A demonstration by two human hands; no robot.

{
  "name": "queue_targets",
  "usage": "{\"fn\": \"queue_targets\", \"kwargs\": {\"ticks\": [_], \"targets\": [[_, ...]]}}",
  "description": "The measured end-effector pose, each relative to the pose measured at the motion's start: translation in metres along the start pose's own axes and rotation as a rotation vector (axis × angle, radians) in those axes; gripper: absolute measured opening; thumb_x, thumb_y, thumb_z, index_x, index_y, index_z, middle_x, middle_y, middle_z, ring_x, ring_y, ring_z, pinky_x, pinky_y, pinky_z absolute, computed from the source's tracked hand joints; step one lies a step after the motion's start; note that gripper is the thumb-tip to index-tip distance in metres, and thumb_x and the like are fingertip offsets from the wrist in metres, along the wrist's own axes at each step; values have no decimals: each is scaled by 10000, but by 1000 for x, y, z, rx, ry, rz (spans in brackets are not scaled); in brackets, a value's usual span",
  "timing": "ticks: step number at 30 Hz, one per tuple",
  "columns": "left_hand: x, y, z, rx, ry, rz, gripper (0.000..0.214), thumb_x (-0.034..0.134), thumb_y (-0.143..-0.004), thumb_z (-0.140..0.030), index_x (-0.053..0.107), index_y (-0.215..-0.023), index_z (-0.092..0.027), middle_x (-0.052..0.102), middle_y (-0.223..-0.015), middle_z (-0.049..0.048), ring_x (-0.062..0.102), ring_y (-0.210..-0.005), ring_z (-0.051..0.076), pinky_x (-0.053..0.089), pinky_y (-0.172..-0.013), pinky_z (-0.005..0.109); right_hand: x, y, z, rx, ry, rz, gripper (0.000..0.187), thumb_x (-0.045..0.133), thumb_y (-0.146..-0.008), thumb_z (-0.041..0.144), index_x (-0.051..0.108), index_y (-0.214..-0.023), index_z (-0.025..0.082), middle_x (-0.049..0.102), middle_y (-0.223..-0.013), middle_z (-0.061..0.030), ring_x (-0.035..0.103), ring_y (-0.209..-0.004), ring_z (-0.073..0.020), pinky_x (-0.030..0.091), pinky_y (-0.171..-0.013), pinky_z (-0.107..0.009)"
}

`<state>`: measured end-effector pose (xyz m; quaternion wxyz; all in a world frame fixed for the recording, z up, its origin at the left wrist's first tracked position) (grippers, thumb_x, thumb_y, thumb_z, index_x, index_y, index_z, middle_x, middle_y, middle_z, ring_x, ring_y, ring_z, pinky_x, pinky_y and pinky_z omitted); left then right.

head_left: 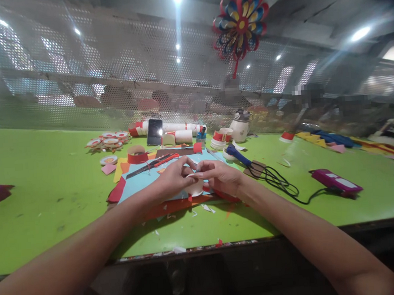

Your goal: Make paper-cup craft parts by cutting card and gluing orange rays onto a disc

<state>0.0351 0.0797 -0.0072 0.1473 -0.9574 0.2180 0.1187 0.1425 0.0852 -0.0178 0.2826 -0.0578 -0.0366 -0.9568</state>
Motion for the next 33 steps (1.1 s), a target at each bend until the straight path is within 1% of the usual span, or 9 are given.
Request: {"fn": "queue_targets", "kwargs": {"ticks": [3,7,11,14,17,20,24,27,33], "targets": [[-2,1,1,-24,19,15,269,643,-694,-281,444,-858,-207,590,-596,-43,572,-556,141,383,-514,235,-2,-1,2,-43,67,-4,309,805,-643,378,611,-783,183,627,-755,-9,604,-709,-150,484,-646,-291],[-4,4,1,-62,21,14,234,647,-692,-242,466,-835,-201,584,-592,-39,555,-523,124,393,-502,233,-3,0,13,-162,252,-61,338,625,-791,522,611,-794,184,607,-758,-21,579,-704,-158,482,-651,-311],[-3,5,3,-94,26,41,292,617,-716,-227,454,-956,-196,612,-632,-24,579,-532,137,422,-503,247,3,8,33,-379,545,-167,179,659,-797,369,633,-860,204,606,-860,-33,554,-815,-176,443,-765,-331],[-2,3,4,-87,-25,40,427,620,-684,-188,466,-1082,-178,582,-599,-48,562,-528,138,384,-486,229,15,14,40,-525,773,-166,92,684,-749,218,652,-835,212,589,-889,-48,526,-881,-208,404,-825,-365],[-3,2,3,-65,-100,10,516,618,-632,-146,505,-1135,-168,569,-605,-55,537,-545,137,346,-489,221,25,18,37,-629,952,-136,60,642,-750,146,640,-761,205,576,-863,-62,519,-882,-225,396,-823,-379],[-6,1,-1,-43,-166,-51,503,617,-581,-121,570,-1080,-170,566,-624,-48,516,-575,145,345,-512,232,28,20,35,-705,1075,-166,90,596,-776,128,600,-730,206,569,-841,-69,518,-852,-229,411,-780,-375],[-14,1,-4,-23,-212,-175,431,615,-549,-122,609,-977,-171,541,-617,-48,498,-589,149,358,-529,239,23,26,43,-778,1158,-359,149,535,-814,127,520,-694,213,529,-783,-65,491,-811,-232,397,-740,-372],[-20,0,-4,-20,-200,-259,255,584,-600,-171,600,-854,-165,535,-607,-35,507,-576,148,371,-524,241,18,29,47,-795,1178,-487,188,518,-807,115,457,-666,223,493,-738,-49,477,-762,-223,385,-700,-355],[-25,5,-4,-43,-137,-350,157,521,-679,-211,587,-809,-154,600,-652,7,559,-589,152,424,-553,255,19,27,41,-763,1183,-526,158,544,-791,125,463,-689,217,491,-725,-29,477,-734,-206,372,-669,-326]]}}
Point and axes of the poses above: each hand's wrist, its own y-axis away from the middle knuckle, its own x-axis out of the palm, z = x × y, the point moved 7 cm from there along -y, towards the middle knuckle
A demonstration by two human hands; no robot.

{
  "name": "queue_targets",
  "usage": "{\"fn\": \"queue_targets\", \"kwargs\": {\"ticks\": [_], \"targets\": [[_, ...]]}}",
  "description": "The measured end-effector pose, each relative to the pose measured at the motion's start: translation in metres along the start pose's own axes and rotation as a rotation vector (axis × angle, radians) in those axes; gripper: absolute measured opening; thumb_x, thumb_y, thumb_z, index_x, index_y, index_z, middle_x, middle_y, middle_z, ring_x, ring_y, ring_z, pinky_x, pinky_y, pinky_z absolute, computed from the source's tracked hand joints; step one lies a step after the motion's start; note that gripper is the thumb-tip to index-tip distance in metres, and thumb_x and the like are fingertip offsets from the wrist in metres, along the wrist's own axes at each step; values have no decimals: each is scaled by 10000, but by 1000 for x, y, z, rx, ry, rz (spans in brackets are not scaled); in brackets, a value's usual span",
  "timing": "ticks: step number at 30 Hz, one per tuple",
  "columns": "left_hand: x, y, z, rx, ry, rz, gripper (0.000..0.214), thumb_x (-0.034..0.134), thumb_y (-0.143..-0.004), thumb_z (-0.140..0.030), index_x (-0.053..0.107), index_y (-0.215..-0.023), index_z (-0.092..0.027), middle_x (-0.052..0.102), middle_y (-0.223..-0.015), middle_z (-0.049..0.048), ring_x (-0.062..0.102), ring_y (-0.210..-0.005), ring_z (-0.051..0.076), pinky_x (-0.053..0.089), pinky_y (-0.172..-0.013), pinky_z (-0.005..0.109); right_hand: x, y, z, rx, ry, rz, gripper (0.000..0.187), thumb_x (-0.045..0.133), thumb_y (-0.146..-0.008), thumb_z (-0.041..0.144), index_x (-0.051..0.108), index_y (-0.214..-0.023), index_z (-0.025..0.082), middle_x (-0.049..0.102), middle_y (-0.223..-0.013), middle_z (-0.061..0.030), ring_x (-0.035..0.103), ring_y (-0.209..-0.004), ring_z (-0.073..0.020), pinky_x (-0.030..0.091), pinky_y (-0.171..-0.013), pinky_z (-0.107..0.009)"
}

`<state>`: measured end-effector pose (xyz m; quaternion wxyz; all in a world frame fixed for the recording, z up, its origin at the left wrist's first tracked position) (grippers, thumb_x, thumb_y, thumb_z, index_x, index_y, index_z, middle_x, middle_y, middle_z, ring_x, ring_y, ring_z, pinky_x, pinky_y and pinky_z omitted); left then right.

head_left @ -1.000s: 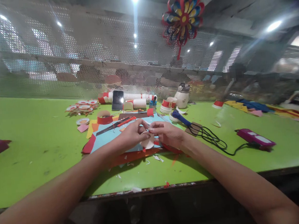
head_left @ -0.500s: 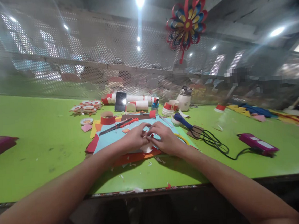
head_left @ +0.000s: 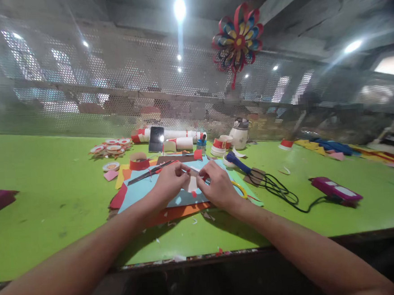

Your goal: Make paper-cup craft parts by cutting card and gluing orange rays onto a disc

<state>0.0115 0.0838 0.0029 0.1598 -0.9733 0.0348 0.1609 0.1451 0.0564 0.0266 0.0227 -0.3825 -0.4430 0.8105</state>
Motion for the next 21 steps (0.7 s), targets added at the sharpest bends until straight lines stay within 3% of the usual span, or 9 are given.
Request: {"fn": "queue_targets", "kwargs": {"ticks": [6,11,16,21], "targets": [[3,-1,-2,22,-5,65,79,594,-643,-199,616,-705,-155,623,-646,8,569,-620,159,424,-590,266,4,0,1,18,-114,59,87,604,-822,228,538,-777,193,540,-756,-28,494,-729,-184,385,-666,-302],[8,-1,-1,58,-13,105,69,629,-642,-209,610,-681,-155,608,-647,5,552,-646,165,397,-590,270,6,-1,-3,75,-269,115,127,599,-828,218,569,-706,193,574,-733,-21,516,-707,-165,390,-674,-295],[14,1,1,61,66,174,144,613,-676,-229,559,-790,-160,596,-646,-3,575,-636,167,416,-580,273,9,-2,-15,260,-465,142,167,658,-770,271,590,-644,185,573,-672,-8,495,-658,-154,382,-644,-300],[18,4,-5,69,143,258,258,616,-697,-266,520,-917,-170,606,-638,-11,582,-604,161,393,-532,250,22,2,-27,515,-793,271,293,737,-670,417,573,-641,177,562,-602,20,518,-584,-132,424,-595,-293]]}}
Point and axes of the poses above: each hand's wrist, its own y-axis away from the middle knuckle, its own x-axis out of the palm, z = x × y, the point moved 7 cm from there along -y, towards the middle knuckle
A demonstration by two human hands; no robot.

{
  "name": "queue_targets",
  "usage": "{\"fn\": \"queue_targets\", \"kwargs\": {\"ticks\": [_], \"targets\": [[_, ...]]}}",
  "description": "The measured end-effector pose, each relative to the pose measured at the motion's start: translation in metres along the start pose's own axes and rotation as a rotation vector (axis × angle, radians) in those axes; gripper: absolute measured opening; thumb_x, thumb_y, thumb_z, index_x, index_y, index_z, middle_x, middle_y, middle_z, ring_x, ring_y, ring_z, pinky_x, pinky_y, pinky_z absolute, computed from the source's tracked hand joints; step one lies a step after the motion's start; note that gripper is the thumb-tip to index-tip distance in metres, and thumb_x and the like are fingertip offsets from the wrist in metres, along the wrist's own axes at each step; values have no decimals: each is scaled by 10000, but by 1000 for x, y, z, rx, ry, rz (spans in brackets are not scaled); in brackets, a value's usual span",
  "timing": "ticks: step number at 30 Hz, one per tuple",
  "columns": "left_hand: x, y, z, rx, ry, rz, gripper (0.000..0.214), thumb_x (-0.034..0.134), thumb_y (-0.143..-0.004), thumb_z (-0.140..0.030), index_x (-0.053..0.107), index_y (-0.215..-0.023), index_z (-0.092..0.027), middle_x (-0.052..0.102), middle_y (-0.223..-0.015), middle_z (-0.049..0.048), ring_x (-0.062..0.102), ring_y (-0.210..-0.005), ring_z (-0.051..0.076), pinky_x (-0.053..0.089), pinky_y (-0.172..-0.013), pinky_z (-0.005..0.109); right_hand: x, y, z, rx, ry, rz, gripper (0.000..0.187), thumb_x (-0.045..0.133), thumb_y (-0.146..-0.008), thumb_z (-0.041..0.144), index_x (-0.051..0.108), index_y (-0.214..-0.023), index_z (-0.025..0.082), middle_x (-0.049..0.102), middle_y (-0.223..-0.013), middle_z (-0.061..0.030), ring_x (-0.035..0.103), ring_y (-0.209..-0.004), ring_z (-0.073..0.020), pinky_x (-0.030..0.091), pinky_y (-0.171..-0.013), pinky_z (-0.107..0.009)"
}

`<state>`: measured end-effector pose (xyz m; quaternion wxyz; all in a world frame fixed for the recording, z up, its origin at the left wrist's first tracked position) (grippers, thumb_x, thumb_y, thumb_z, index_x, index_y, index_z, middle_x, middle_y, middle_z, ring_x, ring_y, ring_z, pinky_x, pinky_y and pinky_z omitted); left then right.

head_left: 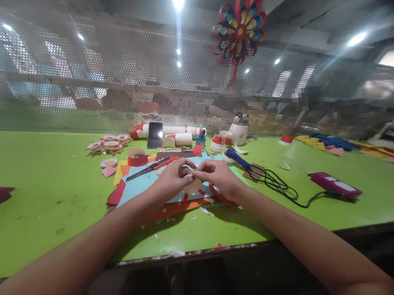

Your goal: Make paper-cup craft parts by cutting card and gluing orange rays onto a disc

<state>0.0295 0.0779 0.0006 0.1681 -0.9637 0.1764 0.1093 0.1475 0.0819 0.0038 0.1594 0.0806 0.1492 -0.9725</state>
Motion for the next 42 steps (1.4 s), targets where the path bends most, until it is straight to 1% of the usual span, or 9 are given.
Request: {"fn": "queue_targets", "kwargs": {"ticks": [8,13,15,17,21,28,32,36,42], "targets": [[8,0,2,-1,89,81,283,632,-698,-274,495,-923,-170,610,-617,-7,567,-547,150,346,-481,232,8,1,-22,272,-387,153,326,847,-564,333,590,-666,161,612,-657,10,579,-608,-123,461,-578,-270],[7,0,-3,12,111,61,266,648,-672,-220,514,-895,-167,643,-723,18,608,-675,168,422,-573,262,8,0,-23,287,-476,137,324,870,-536,284,594,-648,157,599,-606,21,562,-581,-115,452,-568,-263],[5,1,-8,15,127,33,315,677,-624,-172,538,-907,-164,651,-833,35,614,-785,178,447,-647,274,5,-2,-22,262,-492,107,330,869,-539,300,589,-644,160,590,-588,31,547,-566,-104,445,-562,-253],[3,3,-9,-26,159,2,386,679,-605,-141,552,-969,-166,638,-859,29,604,-791,166,443,-644,261,2,-5,-21,230,-496,69,345,868,-537,325,583,-642,163,588,-584,37,535,-559,-93,446,-566,-246],[-2,7,1,-198,306,-117,402,647,-624,-120,544,-1011,-160,559,-646,-37,526,-553,107,381,-513,226,-3,-7,-23,186,-459,3,373,859,-536,379,576,-656,167,603,-614,29,524,-555,-88,469,-596,-267],[-11,3,18,-235,348,-195,279,690,-617,-194,546,-850,-141,593,-657,-3,539,-548,107,393,-522,235,-7,-4,-13,67,-213,-62,310,774,-633,417,605,-713,170,595,-639,11,543,-598,-131,469,-650,-327],[-9,2,18,-207,285,-164,349,738,-577,-221,554,-864,-150,535,-565,-60,516,-510,101,377,-518,228,-9,1,8,-73,8,-118,217,759,-655,344,651,-759,188,616,-749,-5,544,-730,-160,428,-731,-322],[-1,-1,17,-162,213,-79,419,776,-529,-245,557,-873,-151,482,-495,-97,513,-503,113,397,-545,241,-3,4,17,-153,145,-114,130,758,-657,293,666,-684,205,605,-744,-10,527,-740,-172,408,-749,-328],[2,-6,21,-94,110,-22,380,741,-566,-220,571,-900,-157,555,-545,-63,539,-542,134,391,-543,246,-2,2,6,-84,113,-81,180,756,-669,336,654,-636,192,595,-650,-1,506,-644,-158,395,-654,-315]]}}
Point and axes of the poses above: each hand's wrist, its own y-axis away from the middle knuckle, its own x-axis out of the palm, z = x × y, the point moved 7 cm from there along -y, towards the middle knuckle
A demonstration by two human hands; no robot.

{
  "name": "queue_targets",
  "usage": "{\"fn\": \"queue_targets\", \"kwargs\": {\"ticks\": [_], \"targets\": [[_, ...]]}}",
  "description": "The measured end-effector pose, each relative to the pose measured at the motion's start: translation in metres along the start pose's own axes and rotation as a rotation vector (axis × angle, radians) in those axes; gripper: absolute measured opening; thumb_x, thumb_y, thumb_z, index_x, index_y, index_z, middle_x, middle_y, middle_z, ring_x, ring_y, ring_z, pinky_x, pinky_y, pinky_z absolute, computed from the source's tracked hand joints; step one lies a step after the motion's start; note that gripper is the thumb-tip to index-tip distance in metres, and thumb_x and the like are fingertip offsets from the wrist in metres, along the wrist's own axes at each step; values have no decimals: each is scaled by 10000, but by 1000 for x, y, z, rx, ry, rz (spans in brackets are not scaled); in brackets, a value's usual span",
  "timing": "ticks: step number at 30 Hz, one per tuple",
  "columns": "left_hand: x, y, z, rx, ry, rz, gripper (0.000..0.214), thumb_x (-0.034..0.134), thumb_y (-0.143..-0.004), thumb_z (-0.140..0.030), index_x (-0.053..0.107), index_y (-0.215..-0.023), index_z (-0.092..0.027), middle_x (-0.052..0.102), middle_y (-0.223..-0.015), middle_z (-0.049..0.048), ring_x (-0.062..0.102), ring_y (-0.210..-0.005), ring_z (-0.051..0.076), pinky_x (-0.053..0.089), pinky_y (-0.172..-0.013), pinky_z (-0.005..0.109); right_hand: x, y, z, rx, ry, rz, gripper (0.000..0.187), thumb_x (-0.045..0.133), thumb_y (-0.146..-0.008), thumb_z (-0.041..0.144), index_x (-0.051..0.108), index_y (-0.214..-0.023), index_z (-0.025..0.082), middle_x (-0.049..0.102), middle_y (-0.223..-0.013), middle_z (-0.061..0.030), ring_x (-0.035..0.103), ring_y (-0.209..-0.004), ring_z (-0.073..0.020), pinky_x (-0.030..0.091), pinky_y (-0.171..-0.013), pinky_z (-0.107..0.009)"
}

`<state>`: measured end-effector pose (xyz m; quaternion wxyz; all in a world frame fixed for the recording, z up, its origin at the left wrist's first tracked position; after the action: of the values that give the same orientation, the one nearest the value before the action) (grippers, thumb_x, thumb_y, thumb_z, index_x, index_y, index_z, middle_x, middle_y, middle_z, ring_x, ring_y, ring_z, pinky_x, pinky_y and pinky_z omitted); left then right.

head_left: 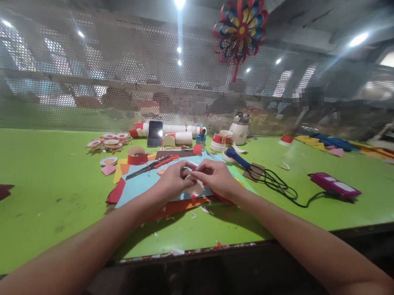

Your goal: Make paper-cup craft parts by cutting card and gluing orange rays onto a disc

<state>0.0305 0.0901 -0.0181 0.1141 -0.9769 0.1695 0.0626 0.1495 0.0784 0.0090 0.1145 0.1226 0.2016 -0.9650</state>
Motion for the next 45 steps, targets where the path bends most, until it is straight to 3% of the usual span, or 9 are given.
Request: {"fn": "queue_targets", "kwargs": {"ticks": [6,15,20,28,38,42,45], "targets": [[0,4,-4,46,-72,-23,391,707,-599,-170,577,-968,-174,612,-614,-36,583,-611,162,404,-571,259,5,-1,-16,183,-243,62,311,806,-584,418,620,-647,176,624,-629,9,563,-613,-145,435,-634,-305],[3,5,-9,57,-100,-22,429,682,-621,-168,548,-1028,-181,553,-556,-67,533,-542,134,364,-535,240,14,3,-26,379,-479,137,327,857,-512,320,628,-687,164,677,-701,-13,601,-629,-145,460,-615,-292],[0,2,-8,25,-78,-11,439,682,-605,-176,535,-1018,-168,486,-509,-97,473,-487,109,339,-504,223,11,1,-22,345,-490,128,311,795,-616,412,632,-690,158,618,-684,-1,570,-641,-135,453,-605,-270],[-4,9,-12,-42,-12,-61,222,655,-667,-306,557,-809,-166,566,-576,-30,540,-546,137,375,-521,244,2,-2,-15,248,-335,80,341,750,-681,477,642,-717,155,600,-661,4,540,-618,-120,441,-624,-269],[-13,8,-6,-121,90,-129,150,683,-648,-194,540,-662,-148,516,-526,-43,457,-481,83,339,-480,207,-2,-3,-12,123,-155,59,273,767,-683,402,686,-801,170,655,-731,-15,554,-695,-163,429,-671,-306],[-11,11,-10,-175,276,-36,159,651,-721,-229,514,-770,-165,544,-603,-24,528,-528,105,439,-524,239,-8,-6,-10,108,-229,44,322,735,-728,385,666,-984,202,659,-1004,-60,579,-876,-183,452,-769,-320],[-5,14,-19,-191,418,85,202,658,-750,-282,524,-848,-167,613,-744,35,627,-685,170,530,-663,357,-11,-9,-6,131,-326,97,348,618,-797,465,632,-1052,228,641,-1082,-70,605,-783,-160,485,-733,-336]]}}
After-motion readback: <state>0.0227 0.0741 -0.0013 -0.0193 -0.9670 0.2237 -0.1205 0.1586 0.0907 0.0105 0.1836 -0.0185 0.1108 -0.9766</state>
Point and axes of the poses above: each hand's wrist, its own y-axis away from the middle knuckle, its own x-axis out of the palm, z = x × y, the point moved 7 cm from there along -y, towards the middle knuckle
